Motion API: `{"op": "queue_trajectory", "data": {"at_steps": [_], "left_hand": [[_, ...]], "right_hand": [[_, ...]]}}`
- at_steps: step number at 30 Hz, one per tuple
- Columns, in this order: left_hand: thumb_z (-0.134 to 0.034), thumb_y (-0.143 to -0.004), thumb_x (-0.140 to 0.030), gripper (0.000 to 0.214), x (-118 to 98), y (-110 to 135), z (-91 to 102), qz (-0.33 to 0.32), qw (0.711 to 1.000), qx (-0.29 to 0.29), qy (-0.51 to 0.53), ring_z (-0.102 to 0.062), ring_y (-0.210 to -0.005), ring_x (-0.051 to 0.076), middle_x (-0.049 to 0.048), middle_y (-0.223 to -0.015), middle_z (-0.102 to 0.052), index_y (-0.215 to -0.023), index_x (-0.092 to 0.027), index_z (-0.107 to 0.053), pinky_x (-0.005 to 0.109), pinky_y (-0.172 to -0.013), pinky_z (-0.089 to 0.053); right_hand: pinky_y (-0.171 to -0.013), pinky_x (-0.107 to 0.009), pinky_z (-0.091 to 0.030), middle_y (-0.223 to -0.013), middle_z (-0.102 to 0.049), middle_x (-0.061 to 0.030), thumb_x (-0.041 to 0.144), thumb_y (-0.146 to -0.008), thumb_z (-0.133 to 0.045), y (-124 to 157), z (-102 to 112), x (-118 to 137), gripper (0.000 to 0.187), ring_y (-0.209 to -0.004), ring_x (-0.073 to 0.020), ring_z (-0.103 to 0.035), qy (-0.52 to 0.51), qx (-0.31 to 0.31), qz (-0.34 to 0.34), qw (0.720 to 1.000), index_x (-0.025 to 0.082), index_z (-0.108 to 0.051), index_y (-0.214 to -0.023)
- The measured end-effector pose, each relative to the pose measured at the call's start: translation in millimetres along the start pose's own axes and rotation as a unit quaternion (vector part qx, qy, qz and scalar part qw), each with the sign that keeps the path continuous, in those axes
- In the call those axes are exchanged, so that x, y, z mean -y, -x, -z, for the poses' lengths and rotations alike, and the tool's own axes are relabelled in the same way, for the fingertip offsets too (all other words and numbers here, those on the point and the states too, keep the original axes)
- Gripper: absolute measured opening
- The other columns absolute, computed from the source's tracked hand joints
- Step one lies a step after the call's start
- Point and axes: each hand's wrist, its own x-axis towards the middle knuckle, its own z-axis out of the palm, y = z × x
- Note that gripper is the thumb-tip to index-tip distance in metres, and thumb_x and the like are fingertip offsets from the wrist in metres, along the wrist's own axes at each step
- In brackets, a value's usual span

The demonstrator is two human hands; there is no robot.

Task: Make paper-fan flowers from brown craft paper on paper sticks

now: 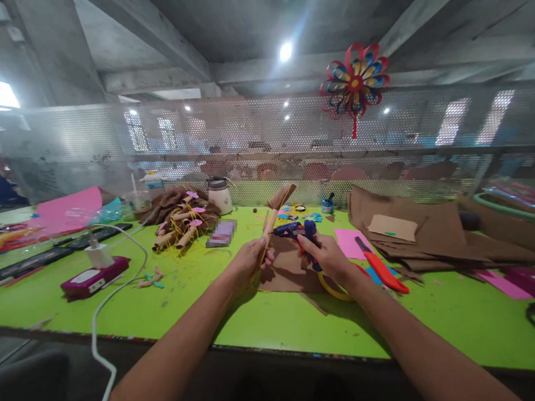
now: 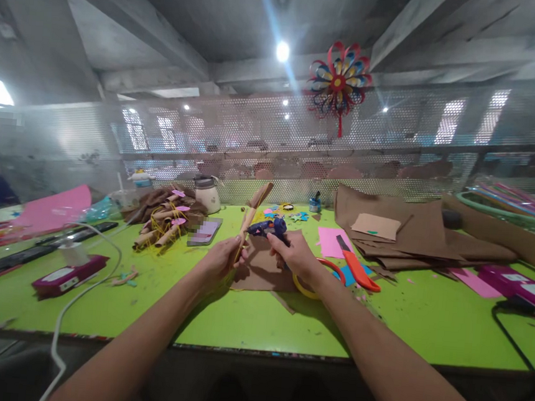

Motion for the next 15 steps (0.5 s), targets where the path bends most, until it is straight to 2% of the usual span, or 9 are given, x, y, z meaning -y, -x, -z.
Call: {"op": "queue_trajectory", "data": {"at_steps": [2,8,15], "left_hand": [[-0.048,-0.088,-0.035,0.024,0.0,-0.7,-0.1,0.000,1.000,0.001,0.007,-0.048,-0.047,0.008,0.0016,-0.060,-0.055,-0.080,-0.014,-0.054,0.016,-0.042,-0.032],[-0.042,-0.090,-0.030,0.023,-2.8,-0.5,-1.7,0.014,1.000,-0.011,0.008,-0.047,-0.046,0.007,0.0023,-0.059,-0.055,-0.080,-0.013,-0.054,0.016,-0.042,-0.033],[-0.043,-0.090,-0.031,0.024,-1.8,-0.2,-1.1,0.019,1.000,-0.010,0.004,-0.049,-0.046,0.007,0.0021,-0.059,-0.056,-0.080,-0.013,-0.054,0.016,-0.042,-0.033]], "right_hand": [[-0.045,-0.024,-0.041,-0.050,-0.050,0.0003,0.054,-0.082,-0.050,0.2,-0.9,0.3,0.044,-0.043,-0.0100,-0.048,-0.016,0.015,-0.008,1.000,0.013,-0.058,-0.068],[-0.045,-0.024,-0.043,-0.058,-0.055,-0.0011,0.053,-0.081,-0.054,-0.6,-2.7,-1.8,0.042,-0.044,-0.0104,-0.051,-0.027,0.009,0.004,1.000,0.012,-0.059,-0.075],[-0.046,-0.024,-0.042,-0.051,-0.052,0.0000,0.054,-0.084,-0.048,-1.0,0.4,-2.0,0.043,-0.045,-0.0111,-0.051,0.020,0.008,0.011,1.000,0.015,-0.054,-0.067]]}}
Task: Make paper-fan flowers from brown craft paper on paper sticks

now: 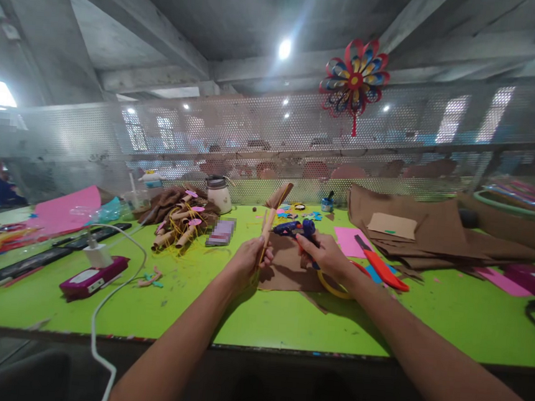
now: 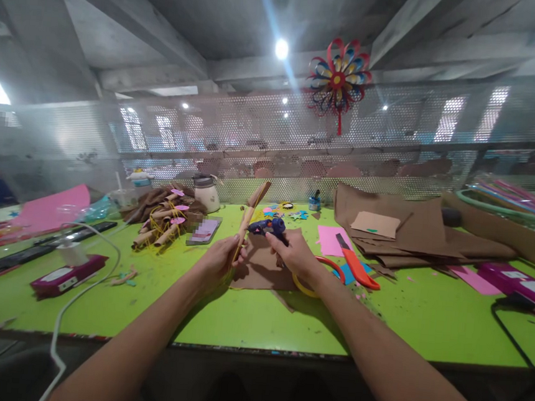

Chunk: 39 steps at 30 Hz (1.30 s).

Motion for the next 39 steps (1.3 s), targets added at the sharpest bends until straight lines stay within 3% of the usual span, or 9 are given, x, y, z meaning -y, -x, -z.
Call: {"op": "queue_trajectory", "data": {"at_steps": [7,18,29,39], "left_hand": [[-0.043,-0.090,-0.032,0.025,-0.3,0.7,-0.8,-0.005,1.000,0.002,-0.001,-0.049,-0.047,0.007,0.0020,-0.059,-0.056,-0.078,-0.013,-0.053,0.016,-0.042,-0.032],[-0.046,-0.089,-0.032,0.023,-0.6,1.1,-0.9,-0.006,1.000,-0.001,0.002,-0.049,-0.048,0.007,0.0028,-0.060,-0.057,-0.079,-0.013,-0.053,0.016,-0.042,-0.033],[-0.044,-0.090,-0.031,0.024,-0.3,1.9,-0.6,-0.003,1.000,0.007,0.010,-0.047,-0.046,0.007,0.0027,-0.059,-0.056,-0.080,-0.012,-0.055,0.016,-0.041,-0.031],[-0.048,-0.089,-0.034,0.024,-0.3,1.4,0.0,0.003,1.000,0.001,0.007,-0.046,-0.044,0.007,0.0028,-0.059,-0.057,-0.080,-0.012,-0.055,0.017,-0.041,-0.031]], "right_hand": [[-0.046,-0.023,-0.037,-0.050,-0.049,0.0005,0.048,-0.083,-0.049,-0.2,2.7,5.9,0.038,-0.047,-0.0114,-0.047,0.103,-0.039,0.054,0.993,0.018,-0.047,-0.060],[-0.046,-0.023,-0.044,-0.055,-0.056,-0.0022,0.053,-0.081,-0.053,0.9,-0.4,6.2,0.042,-0.045,-0.0108,-0.052,-0.020,0.004,-0.014,1.000,0.013,-0.059,-0.071],[-0.043,-0.025,-0.038,-0.049,-0.049,0.0006,0.051,-0.081,-0.052,1.4,1.7,11.2,0.039,-0.045,-0.0124,-0.050,0.052,-0.023,0.022,0.998,0.019,-0.047,-0.060],[-0.046,-0.026,-0.041,-0.051,-0.051,0.0004,0.051,-0.080,-0.053,3.6,-0.2,16.3,0.036,-0.046,-0.0132,-0.051,0.052,-0.020,0.020,0.998,0.019,-0.048,-0.064]]}}
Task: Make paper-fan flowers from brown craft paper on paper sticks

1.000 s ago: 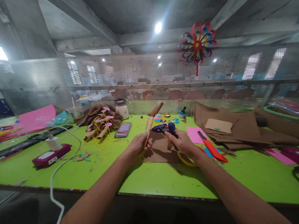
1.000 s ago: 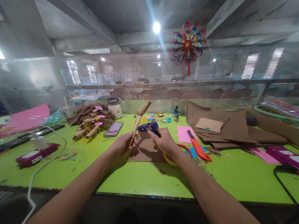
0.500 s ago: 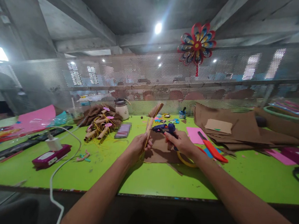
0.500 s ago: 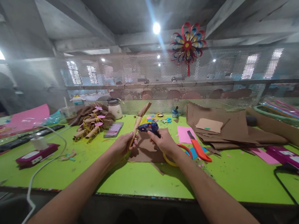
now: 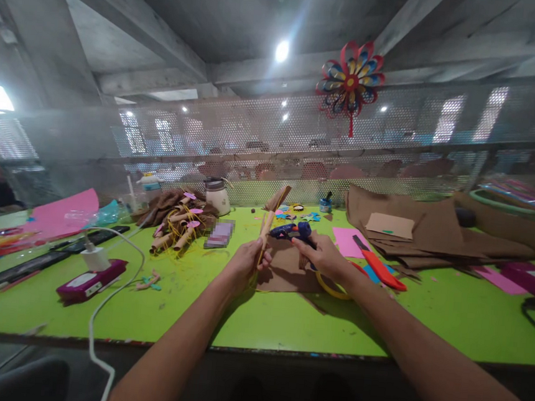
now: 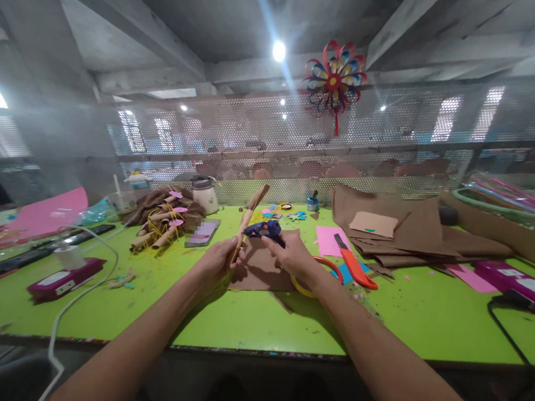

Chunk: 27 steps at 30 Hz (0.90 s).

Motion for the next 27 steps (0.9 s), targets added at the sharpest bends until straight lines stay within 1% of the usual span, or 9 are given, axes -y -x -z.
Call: {"op": "queue_trajectory", "data": {"at_steps": [3,6,14,17,19,22,27], "left_hand": [[-0.047,-0.089,-0.033,0.024,0.8,-1.6,1.2,0.005,1.000,0.001,0.006,-0.047,-0.044,0.007,0.0026,-0.059,-0.056,-0.080,-0.012,-0.055,0.016,-0.041,-0.032],[-0.045,-0.090,-0.030,0.023,0.5,-2.2,1.2,0.010,1.000,-0.005,0.011,-0.048,-0.045,0.007,0.0027,-0.058,-0.056,-0.079,-0.012,-0.055,0.016,-0.041,-0.032],[-0.042,-0.090,-0.027,0.022,-0.9,-1.4,-0.2,0.019,1.000,-0.019,0.007,-0.050,-0.047,0.008,0.0029,-0.059,-0.057,-0.080,-0.013,-0.055,0.016,-0.042,-0.034],[-0.042,-0.090,-0.027,0.022,-1.0,-1.1,0.0,0.021,1.000,-0.015,0.005,-0.050,-0.047,0.008,0.0028,-0.059,-0.057,-0.081,-0.013,-0.055,0.017,-0.042,-0.034],[-0.042,-0.090,-0.027,0.022,-1.1,-0.5,-0.1,0.017,1.000,-0.007,0.006,-0.050,-0.048,0.008,0.0030,-0.059,-0.057,-0.080,-0.013,-0.055,0.017,-0.042,-0.034],[-0.043,-0.090,-0.027,0.021,-1.1,0.5,-0.3,0.009,1.000,-0.001,0.009,-0.050,-0.048,0.008,0.0033,-0.059,-0.057,-0.079,-0.012,-0.055,0.016,-0.042,-0.033],[-0.043,-0.090,-0.029,0.023,0.7,-0.9,0.3,0.010,1.000,0.001,0.007,-0.049,-0.047,0.008,0.0036,-0.059,-0.056,-0.078,-0.012,-0.055,0.017,-0.041,-0.032]], "right_hand": [[-0.045,-0.026,-0.042,-0.051,-0.054,-0.0002,0.052,-0.081,-0.051,0.2,-1.0,-0.4,0.038,-0.042,-0.0118,-0.051,-0.029,0.023,-0.021,0.999,0.017,-0.051,-0.066],[-0.046,-0.025,-0.044,-0.051,-0.055,-0.0008,0.052,-0.082,-0.051,-0.1,-1.9,-2.3,0.040,-0.043,-0.0117,-0.052,-0.043,0.032,-0.020,0.998,0.015,-0.055,-0.070],[-0.047,-0.024,-0.047,-0.059,-0.059,-0.0035,0.052,-0.082,-0.052,-0.9,-1.7,-7.9,0.040,-0.050,-0.0121,-0.055,-0.040,0.025,-0.010,0.999,0.013,-0.058,-0.075],[-0.048,-0.024,-0.047,-0.063,-0.061,-0.0047,0.053,-0.081,-0.052,-1.3,-2.0,-8.4,0.040,-0.052,-0.0127,-0.056,-0.035,0.017,-0.011,0.999,0.014,-0.058,-0.076],[-0.048,-0.024,-0.047,-0.062,-0.061,-0.0044,0.053,-0.081,-0.052,-1.3,-2.2,-7.6,0.040,-0.052,-0.0128,-0.056,-0.037,0.012,-0.011,0.999,0.014,-0.057,-0.075],[-0.046,-0.024,-0.045,-0.055,-0.057,-0.0021,0.053,-0.081,-0.051,-0.8,-2.2,-5.3,0.041,-0.049,-0.0123,-0.054,-0.035,0.017,-0.013,0.999,0.015,-0.056,-0.071],[-0.044,-0.023,-0.042,-0.052,-0.053,-0.0007,0.051,-0.083,-0.050,-0.1,-1.2,-2.3,0.038,-0.044,-0.0113,-0.051,-0.006,0.012,-0.007,1.000,0.017,-0.052,-0.065]]}}
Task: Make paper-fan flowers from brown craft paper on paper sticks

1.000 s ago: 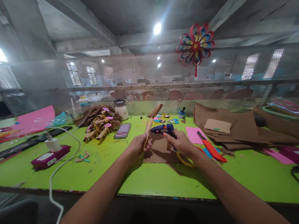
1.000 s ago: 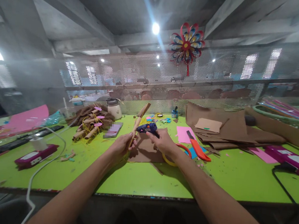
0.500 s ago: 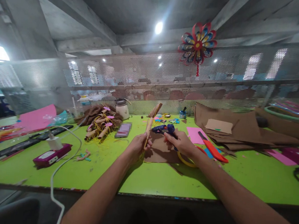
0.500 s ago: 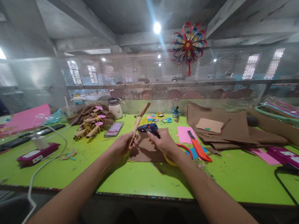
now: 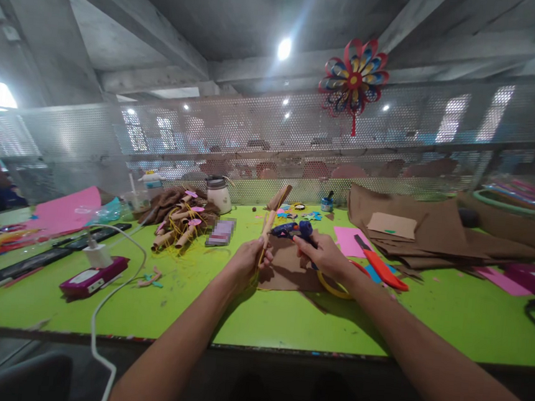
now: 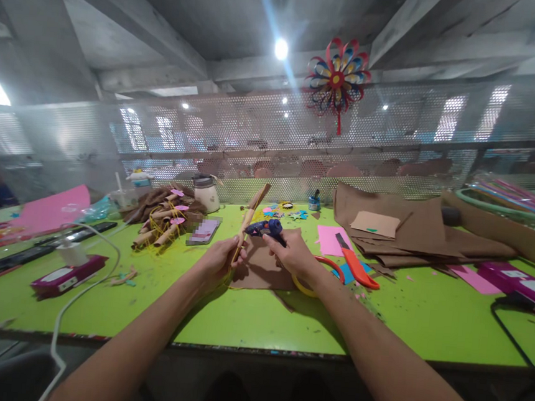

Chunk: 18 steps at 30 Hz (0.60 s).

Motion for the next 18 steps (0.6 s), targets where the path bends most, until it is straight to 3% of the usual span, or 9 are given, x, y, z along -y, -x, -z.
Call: {"op": "queue_trajectory", "data": {"at_steps": [8,14,18], "left_hand": [[-0.043,-0.090,-0.028,0.022,-1.3,-0.4,-0.1,0.004,1.000,0.003,0.020,-0.049,-0.046,0.008,0.0028,-0.059,-0.056,-0.080,-0.012,-0.055,0.016,-0.040,-0.033],[-0.044,-0.090,-0.027,0.023,-0.8,-1.2,1.6,0.007,0.999,-0.001,0.037,-0.048,-0.044,0.006,0.0030,-0.058,-0.056,-0.079,-0.011,-0.056,0.014,-0.039,-0.031],[-0.043,-0.091,-0.026,0.023,1.4,-3.1,2.9,0.008,0.999,-0.005,0.038,-0.047,-0.043,0.007,0.0036,-0.057,-0.056,-0.078,-0.011,-0.056,0.015,-0.038,-0.031]], "right_hand": [[-0.047,-0.025,-0.041,-0.053,-0.053,0.0000,0.049,-0.083,-0.050,-1.6,2.2,-3.6,0.034,-0.051,-0.0145,-0.052,0.056,-0.032,0.038,0.997,0.017,-0.056,-0.071],[-0.049,-0.025,-0.045,-0.054,-0.056,-0.0015,0.053,-0.083,-0.050,-0.3,1.1,-3.3,0.041,-0.048,-0.0125,-0.054,-0.015,0.013,-0.001,1.000,0.015,-0.057,-0.069],[-0.048,-0.025,-0.046,-0.062,-0.060,-0.0040,0.054,-0.080,-0.053,0.3,-0.3,-1.6,0.042,-0.050,-0.0121,-0.055,-0.044,0.012,-0.009,0.999,0.013,-0.059,-0.073]]}}
